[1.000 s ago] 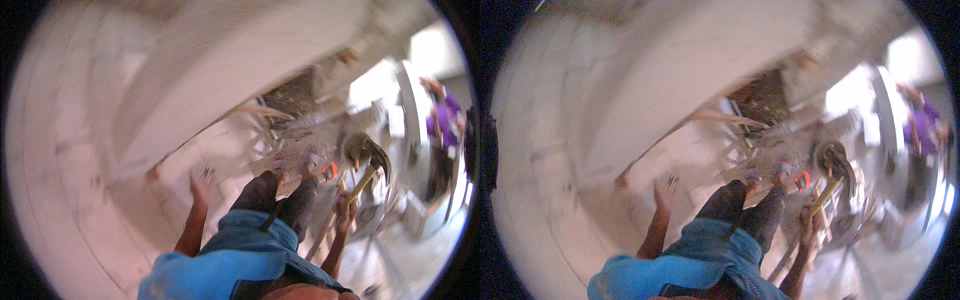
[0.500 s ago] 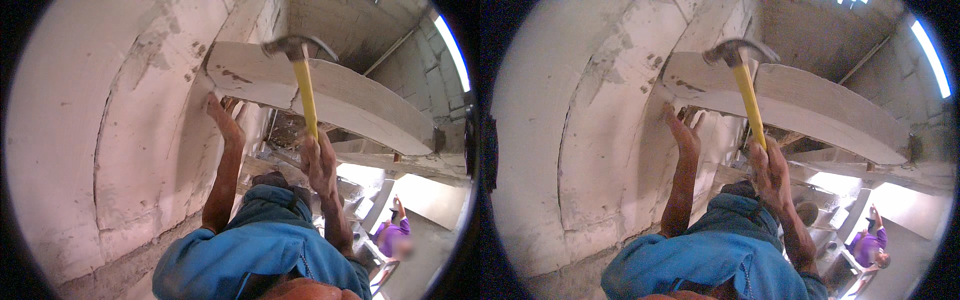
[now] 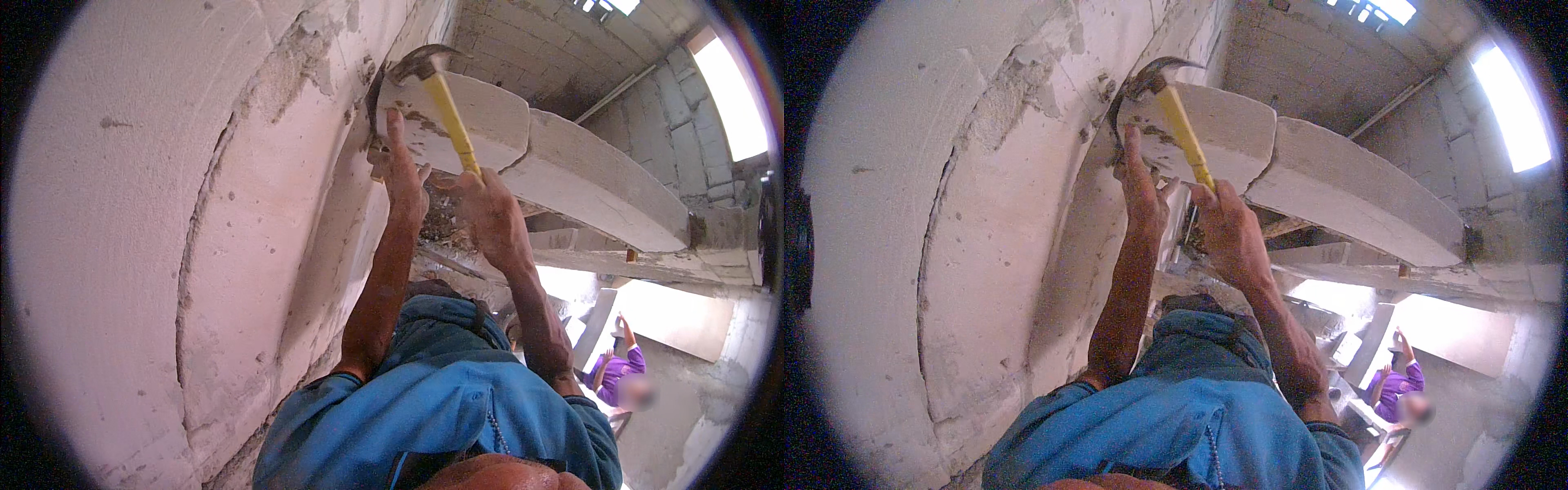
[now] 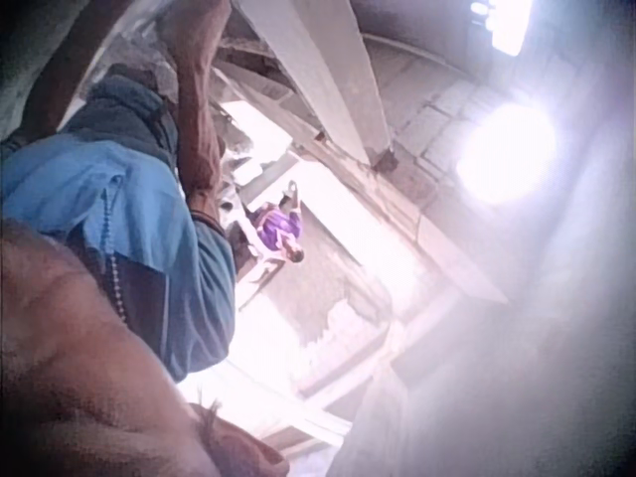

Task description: The person applies mortar to white ceramic tiles using a trowel and places them onto a curved wall section. They use a hammer to tap the tiles into position and a hand saw to trim the edges. The person repeats this process for multiple tiles, filling gaps with mortar.

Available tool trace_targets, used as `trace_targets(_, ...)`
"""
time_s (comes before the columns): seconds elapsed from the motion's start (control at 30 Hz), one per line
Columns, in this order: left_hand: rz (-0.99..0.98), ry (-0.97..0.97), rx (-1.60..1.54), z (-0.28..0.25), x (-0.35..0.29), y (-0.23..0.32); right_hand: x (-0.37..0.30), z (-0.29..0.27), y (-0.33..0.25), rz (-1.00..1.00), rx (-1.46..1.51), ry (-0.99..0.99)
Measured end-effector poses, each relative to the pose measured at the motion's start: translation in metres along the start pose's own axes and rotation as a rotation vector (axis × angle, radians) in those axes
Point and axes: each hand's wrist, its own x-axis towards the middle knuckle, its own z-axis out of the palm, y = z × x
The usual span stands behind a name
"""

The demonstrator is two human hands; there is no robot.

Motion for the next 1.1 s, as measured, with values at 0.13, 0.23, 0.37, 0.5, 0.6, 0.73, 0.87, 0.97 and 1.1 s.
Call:
trace_targets(0.13,-0.003,0.0,-0.018,-0.002,0.001,0.0,-0.007,0.001,-0.003,0.05,0.159,0.09)
trace_targets(0.23,0.117,-0.033,0.08,-0.002,0.002,-0.009,-0.01,0.006,-0.009,0.127,0.177,0.105)
trace_targets(0.37,0.034,-0.07,-0.176,-0.003,0.004,-0.006,0.0,-0.001,-0.002,0.047,-0.04,0.013)
trace_targets(0.5,-0.042,0.058,-0.138,0.002,0.007,-0.004,-0.005,-0.005,-0.012,0.112,0.111,0.081)
trace_targets(0.6,-0.052,0.046,-0.116,0.005,0.004,0.0,-0.003,0.009,0.013,0.061,-0.014,0.13)
trace_targets(0.73,-0.037,-0.017,-0.166,-0.003,0.004,0.004,-0.006,0.006,0.0,0.023,-0.03,0.087)
trace_targets(0.87,-0.078,0.063,-0.148,0.001,0.003,0.006,-0.008,0.001,-0.008,0.09,-0.001,0.108)
trace_targets(0.97,-0.086,-0.004,-0.154,-0.003,0.002,0.003,-0.011,0.005,-0.007,0.114,0.052,0.145)
trace_targets(1.1,0.02,-0.147,-0.001,-0.009,0.001,0.0,-0.013,0.019,0.002,0.079,-0.038,0.082)
